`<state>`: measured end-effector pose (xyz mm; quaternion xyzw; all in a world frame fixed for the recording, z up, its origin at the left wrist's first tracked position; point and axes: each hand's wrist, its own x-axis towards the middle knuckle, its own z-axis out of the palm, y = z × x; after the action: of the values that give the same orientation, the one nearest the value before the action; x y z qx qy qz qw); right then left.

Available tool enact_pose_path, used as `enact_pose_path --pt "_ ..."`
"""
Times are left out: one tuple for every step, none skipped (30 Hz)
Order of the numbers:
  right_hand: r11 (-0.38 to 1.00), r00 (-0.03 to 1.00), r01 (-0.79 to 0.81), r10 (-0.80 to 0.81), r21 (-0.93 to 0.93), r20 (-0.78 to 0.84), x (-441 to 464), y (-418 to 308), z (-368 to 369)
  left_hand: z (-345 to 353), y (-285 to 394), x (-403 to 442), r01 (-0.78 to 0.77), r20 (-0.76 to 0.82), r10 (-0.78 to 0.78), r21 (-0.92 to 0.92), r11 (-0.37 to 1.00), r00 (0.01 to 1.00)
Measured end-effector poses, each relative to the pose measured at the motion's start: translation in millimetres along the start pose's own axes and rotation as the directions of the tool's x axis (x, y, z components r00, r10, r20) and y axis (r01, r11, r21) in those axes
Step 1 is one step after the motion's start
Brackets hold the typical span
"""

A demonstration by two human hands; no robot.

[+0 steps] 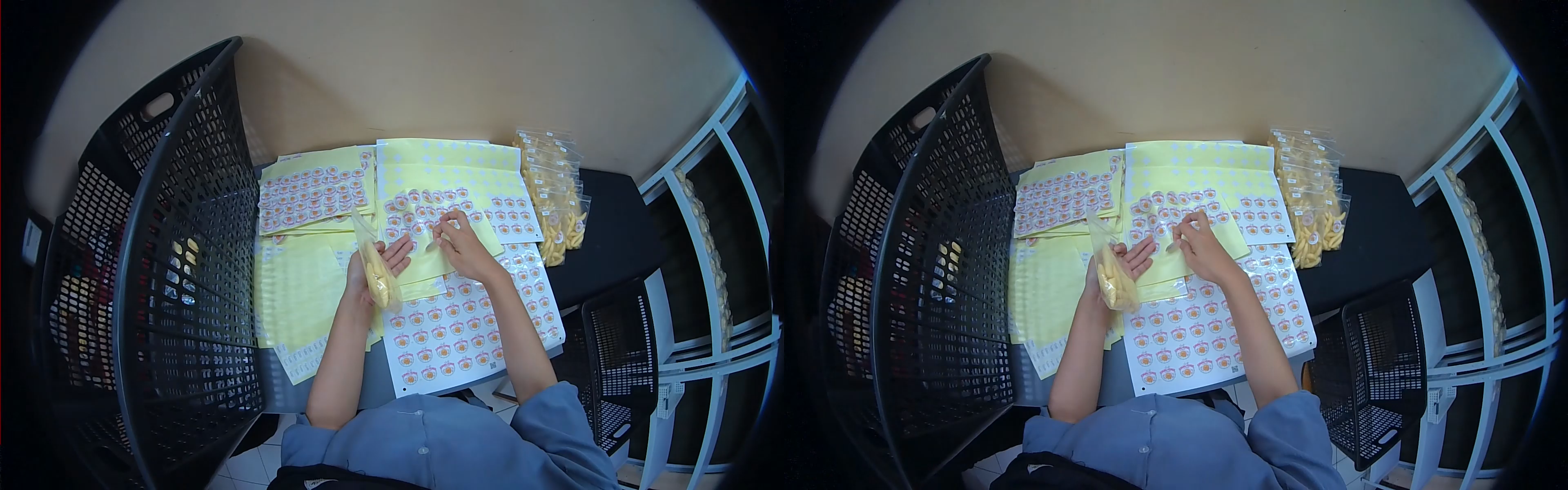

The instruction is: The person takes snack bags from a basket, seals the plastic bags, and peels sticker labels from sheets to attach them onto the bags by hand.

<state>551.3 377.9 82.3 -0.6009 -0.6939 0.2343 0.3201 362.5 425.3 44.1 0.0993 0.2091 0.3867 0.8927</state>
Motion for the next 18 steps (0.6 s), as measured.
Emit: enact_pose_path --pt "1.0 1.0 0.002 -0.002 0.0 0.0 0 -1 -1 0 0 0 0.0 0.002 0.0 0.003 1.0 1.0" --pt "1.0 1.0 -0.011 0.011 0.0 0.005 0 -2 -1 1 0 -1 -0.001 0.004 0.001 0.007 1.0 1.0" --pt "1.0 1.0 -0.025 0.025 0.0 0.011 0 -3 -2 1 0 -1 -0.002 0.004 0.002 0.009 1.0 1.0" --pt "1.0 1.0 -0.023 0.023 0.001 0.009 0 -1 -2 2 1 -1 -0.002 -0.002 0.002 0.011 1.0 1.0" --pt "1.0 1.0 -0.015 0.015 0.007 0.007 0 2 -1 2 1 -2 -0.002 -0.008 0.002 0.014 1.0 1.0" --pt "1.0 1.0 -0.007 0.007 0.013 0.004 1 2 -1 2 1 -2 -0.002 -0.007 0.002 0.016 1.0 1.0" --pt "1.0 1.0 -0.005 0.005 0.013 0.002 0 2 -1 2 1 -2 -0.001 -0.003 0.001 0.013 1.0 1.0" --pt "1.0 1.0 -0.014 0.014 0.006 -0.004 -1 2 -1 1 1 -2 -0.001 0.0 0.001 0.011 1.0 1.0" --pt "1.0 1.0 -0.022 0.022 -0.001 -0.01 0 0 -2 1 1 -2 -0.003 0.001 0.003 0.013 1.0 1.0" --pt "1.0 1.0 -0.02 0.02 0.0 -0.013 0 0 -3 1 1 -2 -0.006 -0.003 0.006 0.017 1.0 1.0" --pt "0.998 0.998 -0.048 0.049 0.039 -0.026 1 -1 -4 0 2 -2 -0.009 -0.006 0.009 0.021 1.0 1.0" --pt "0.994 0.996 -0.076 0.079 0.078 -0.039 1 -1 -5 2 2 -3 -0.011 -0.004 0.011 0.024 1.0 1.0" --pt "0.994 0.996 -0.074 0.077 0.079 -0.042 1 0 -6 5 2 -6 -0.023 -0.034 0.024 0.041 0.999 0.999" --pt "0.993 0.995 -0.063 0.07 0.096 -0.068 1 4 -6 7 2 -7 -0.035 -0.064 0.038 0.058 0.998 0.997" --pt "0.992 0.994 -0.051 0.062 0.111 -0.093 2 6 -5 8 1 -9 -0.035 -0.061 0.039 0.062 0.997 0.997" --pt "0.993 0.994 -0.048 0.059 0.111 -0.096 2 9 -4 9 0 -10 -0.051 -0.074 0.059 0.102 0.993 0.996" --pt "0.986 0.987 -0.063 0.084 0.153 -0.14 3 11 -2 10 -1 -11 -0.067 -0.087 0.08 0.143 0.987 0.993" --pt "0.978 0.977 -0.075 0.111 0.196 -0.181 4 13 0 15 -2 -12 -0.07 -0.086 0.084 0.145 0.987 0.993"
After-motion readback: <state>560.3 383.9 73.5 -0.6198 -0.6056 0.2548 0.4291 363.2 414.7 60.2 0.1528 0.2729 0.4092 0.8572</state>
